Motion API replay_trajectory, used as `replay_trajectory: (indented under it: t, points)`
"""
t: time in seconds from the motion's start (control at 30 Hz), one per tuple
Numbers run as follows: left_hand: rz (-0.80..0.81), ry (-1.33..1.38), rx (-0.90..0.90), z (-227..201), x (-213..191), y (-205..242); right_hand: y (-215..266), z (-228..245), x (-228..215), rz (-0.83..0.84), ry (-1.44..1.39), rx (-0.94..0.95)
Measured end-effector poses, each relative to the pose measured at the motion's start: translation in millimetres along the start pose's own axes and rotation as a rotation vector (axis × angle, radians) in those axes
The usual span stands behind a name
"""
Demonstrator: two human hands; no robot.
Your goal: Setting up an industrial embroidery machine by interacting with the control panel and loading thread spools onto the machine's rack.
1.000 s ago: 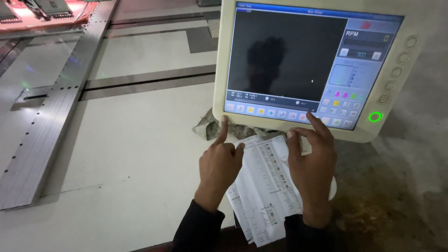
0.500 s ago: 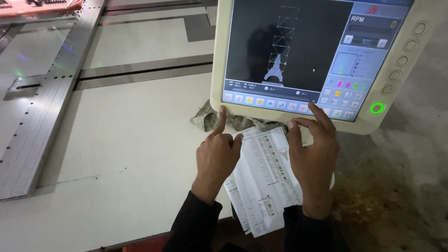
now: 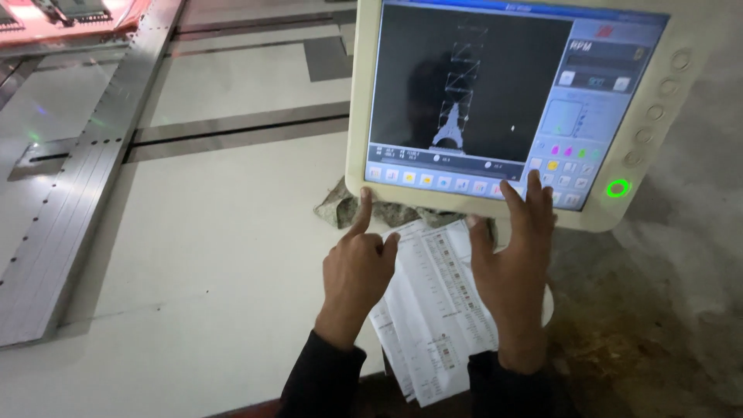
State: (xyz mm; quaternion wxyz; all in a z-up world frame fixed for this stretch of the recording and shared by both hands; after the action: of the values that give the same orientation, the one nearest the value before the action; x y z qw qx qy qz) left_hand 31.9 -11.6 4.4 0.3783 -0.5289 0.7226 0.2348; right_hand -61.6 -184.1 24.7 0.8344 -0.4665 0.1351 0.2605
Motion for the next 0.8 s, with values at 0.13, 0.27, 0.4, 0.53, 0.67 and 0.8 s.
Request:
replay_trajectory:
  t: [0.13,0.27,0.4,0.53,0.67,0.8]
  points:
    - [-0.004,0.012,0.006,5,6,-4,0,-9,5,0.047,0.067,0.011]
    - [-0.056,0.034,0.072,8,11,-6,4,-21,11,0.159,0.047,0.071]
    - [-0.006,0.031,0.025,8,11,-8,3,-24,10,0.139,0.009,0.097]
    - [-0.017,0.003,0.045,7,12,-9,2,-24,11,0.144,0.007,0.101]
    - [0.002,0.008,0.016,7,12,-10,0,-19,12,0.149,-0.027,0.138]
    - [0.004,0.010,0.004,9,14,-10,-1,-19,13,0.157,0.018,0.143]
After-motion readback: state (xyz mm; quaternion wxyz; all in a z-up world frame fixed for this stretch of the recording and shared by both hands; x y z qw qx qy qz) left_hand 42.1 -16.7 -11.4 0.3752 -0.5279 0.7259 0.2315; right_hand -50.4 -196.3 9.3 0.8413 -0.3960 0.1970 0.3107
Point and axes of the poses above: each hand's wrist, its own y-axis away from the middle knuckle, its own x-axis out of the palm, z = x × y, the point moved 4 cm from there along -y, towards the middle knuckle, and after that the axes turned 1 degree about z, right-handed, at the moved point
